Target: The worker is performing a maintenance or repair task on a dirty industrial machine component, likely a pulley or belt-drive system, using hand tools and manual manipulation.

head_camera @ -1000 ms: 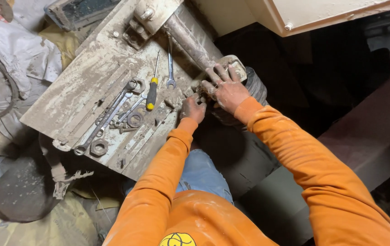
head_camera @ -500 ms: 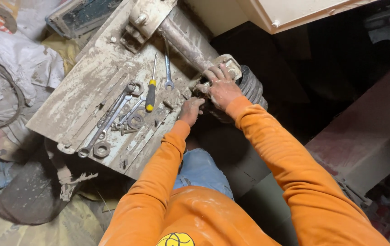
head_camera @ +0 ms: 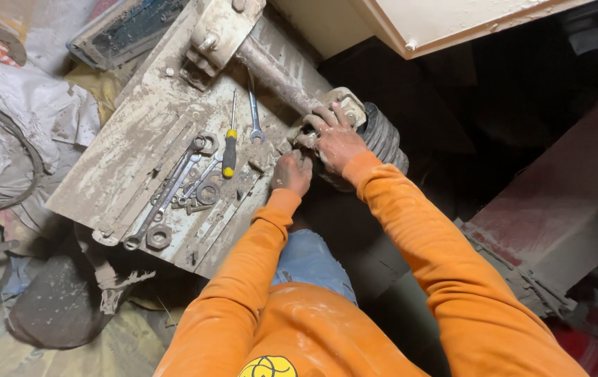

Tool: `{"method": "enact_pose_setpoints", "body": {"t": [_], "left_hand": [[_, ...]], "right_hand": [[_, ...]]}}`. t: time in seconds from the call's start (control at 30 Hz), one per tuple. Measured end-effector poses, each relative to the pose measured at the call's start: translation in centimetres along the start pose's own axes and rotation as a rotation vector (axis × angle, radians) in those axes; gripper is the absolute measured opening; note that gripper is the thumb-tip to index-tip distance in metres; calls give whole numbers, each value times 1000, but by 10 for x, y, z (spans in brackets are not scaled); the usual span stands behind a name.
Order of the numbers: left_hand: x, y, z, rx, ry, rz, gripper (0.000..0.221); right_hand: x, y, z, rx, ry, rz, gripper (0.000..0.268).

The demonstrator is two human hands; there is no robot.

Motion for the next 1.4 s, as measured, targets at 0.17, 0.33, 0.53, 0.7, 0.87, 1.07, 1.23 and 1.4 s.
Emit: {"method": "enact_pose_setpoints", "body": {"t": [0.17, 0.33, 0.53, 0.7, 0.87, 1.07, 1.23, 1.4], "left_hand": [[4, 17, -4, 251, -107, 115, 23], [-2, 18, -16, 214, -75, 60, 31], [-17, -18, 13, -415, -127, -371, 45], [-13, -36, 38, -649, -148, -482, 36], [-5, -2, -3, -226, -113, -252, 29], [-10, -28, 22, 298, -80, 179, 22], [-8, -11, 7, 340, 76, 329, 24], [-12, -28, 14, -488, -52, -439, 40]], "right_hand": [[0, 1, 1, -10, -15, 15, 54], [-1, -3, -7, 14, -20, 18, 59], [-3, -3, -5, 9, -11, 16, 49], [-4, -4, -14, 33, 2, 3, 48], [-4, 1, -2, 2, 4, 10, 51], [-3, 1, 2, -28, -19, 3, 53], [-4, -1, -1, -14, 8, 22, 51], [-4, -8, -22, -11, -110, 46, 59]]}}
Point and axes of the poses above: each hand's wrist, its own x-axis towards the middle knuckle, its own z-axis out of the palm, y = z × x, the point moved 5 cm from there along x, towards the middle knuckle, and after that the axes turned 4 degrees about z, right-handed, at the moved point
